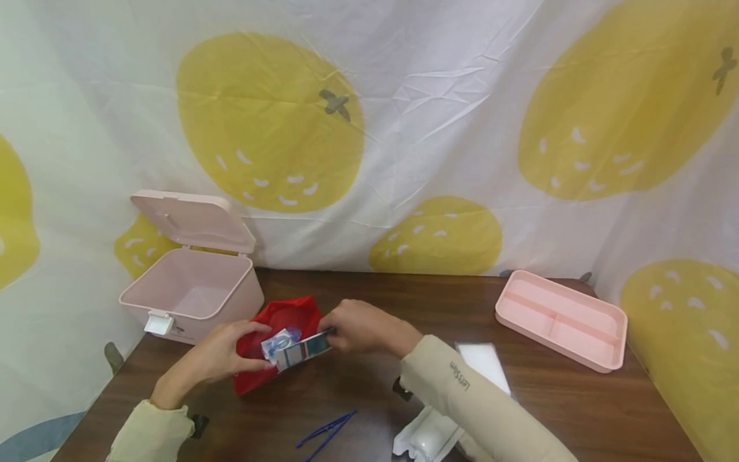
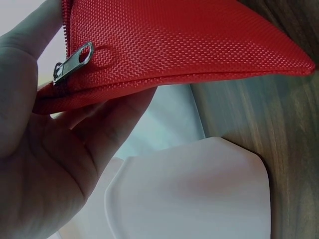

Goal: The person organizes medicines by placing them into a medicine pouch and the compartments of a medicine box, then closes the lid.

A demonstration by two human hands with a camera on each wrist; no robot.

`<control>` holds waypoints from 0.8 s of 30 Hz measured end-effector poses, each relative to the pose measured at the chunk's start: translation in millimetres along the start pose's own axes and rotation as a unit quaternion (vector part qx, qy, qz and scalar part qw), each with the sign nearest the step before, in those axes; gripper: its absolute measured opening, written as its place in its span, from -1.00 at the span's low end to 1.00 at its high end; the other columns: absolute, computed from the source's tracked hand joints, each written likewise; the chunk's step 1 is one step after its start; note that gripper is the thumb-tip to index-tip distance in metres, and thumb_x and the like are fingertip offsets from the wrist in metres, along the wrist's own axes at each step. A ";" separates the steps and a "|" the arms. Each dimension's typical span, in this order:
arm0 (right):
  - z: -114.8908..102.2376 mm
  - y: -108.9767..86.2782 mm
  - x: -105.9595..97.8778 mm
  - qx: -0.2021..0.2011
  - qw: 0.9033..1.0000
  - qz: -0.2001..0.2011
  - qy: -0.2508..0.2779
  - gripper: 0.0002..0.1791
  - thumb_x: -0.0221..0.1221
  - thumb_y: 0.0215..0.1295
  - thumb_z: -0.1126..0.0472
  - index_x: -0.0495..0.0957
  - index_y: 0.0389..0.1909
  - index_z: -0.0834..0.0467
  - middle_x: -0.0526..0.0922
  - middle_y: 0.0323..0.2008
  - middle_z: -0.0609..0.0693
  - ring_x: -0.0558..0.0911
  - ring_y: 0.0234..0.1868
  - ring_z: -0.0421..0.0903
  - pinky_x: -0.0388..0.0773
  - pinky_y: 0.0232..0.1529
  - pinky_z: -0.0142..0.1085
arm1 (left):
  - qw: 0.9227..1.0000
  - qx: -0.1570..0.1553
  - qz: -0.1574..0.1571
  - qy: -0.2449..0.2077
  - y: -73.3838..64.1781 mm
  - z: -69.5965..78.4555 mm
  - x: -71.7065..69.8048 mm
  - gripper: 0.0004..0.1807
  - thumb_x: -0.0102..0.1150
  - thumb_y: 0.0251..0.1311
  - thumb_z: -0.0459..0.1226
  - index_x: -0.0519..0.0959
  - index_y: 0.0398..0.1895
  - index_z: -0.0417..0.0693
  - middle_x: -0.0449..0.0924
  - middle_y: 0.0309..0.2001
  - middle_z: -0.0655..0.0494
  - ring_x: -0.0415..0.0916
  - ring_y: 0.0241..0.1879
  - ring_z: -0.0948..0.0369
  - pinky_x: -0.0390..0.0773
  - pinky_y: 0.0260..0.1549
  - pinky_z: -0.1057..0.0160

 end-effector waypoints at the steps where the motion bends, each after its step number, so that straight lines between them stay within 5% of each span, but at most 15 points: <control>1: 0.0 0.1 -1.2 -0.001 1.000 0.003 0.000 -0.89 0.24 0.21 0.33 0.70 -0.28 0.12 0.68 -0.42 -0.17 0.55 -0.47 -0.23 0.52 -0.34 -0.45 | 1.000 0.002 0.002 0.001 -0.5 0.3 0.0 -0.32 0.56 -0.10 -0.01 0.59 0.09 -0.14 0.64 -0.02 -0.02 0.55 -0.08 0.08 0.65 -0.09 0.02; 12: -4.4 6.5 -14.9 -0.014 0.999 0.024 0.035 -0.88 0.21 0.27 0.38 0.69 -0.26 0.17 0.72 -0.37 -0.07 0.54 -0.41 -0.33 0.56 -0.28 -0.47 | 1.000 0.005 -0.001 0.003 -1.4 1.8 -0.2 -0.34 0.56 -0.10 -0.04 0.60 0.09 -0.10 0.64 -0.02 -0.01 0.55 -0.08 0.08 0.64 -0.07 0.01; 24: -14.1 26.7 -12.2 -0.017 0.995 0.096 -0.025 -0.80 0.19 0.30 0.38 0.70 -0.13 0.14 0.71 -0.18 -0.03 0.65 -0.10 -0.12 0.58 0.04 -0.30 | 1.000 0.020 -0.005 -0.003 -1.0 1.5 -0.8 -0.32 0.56 -0.09 -0.04 0.58 0.11 -0.14 0.64 -0.01 -0.03 0.57 -0.05 0.04 0.61 0.00 -0.04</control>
Point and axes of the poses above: each hand's wrist, its own y-axis towards the middle knuckle, its own x-axis out of the palm, z = x × y, the point moved 4 cm from there along y, towards the middle knuckle
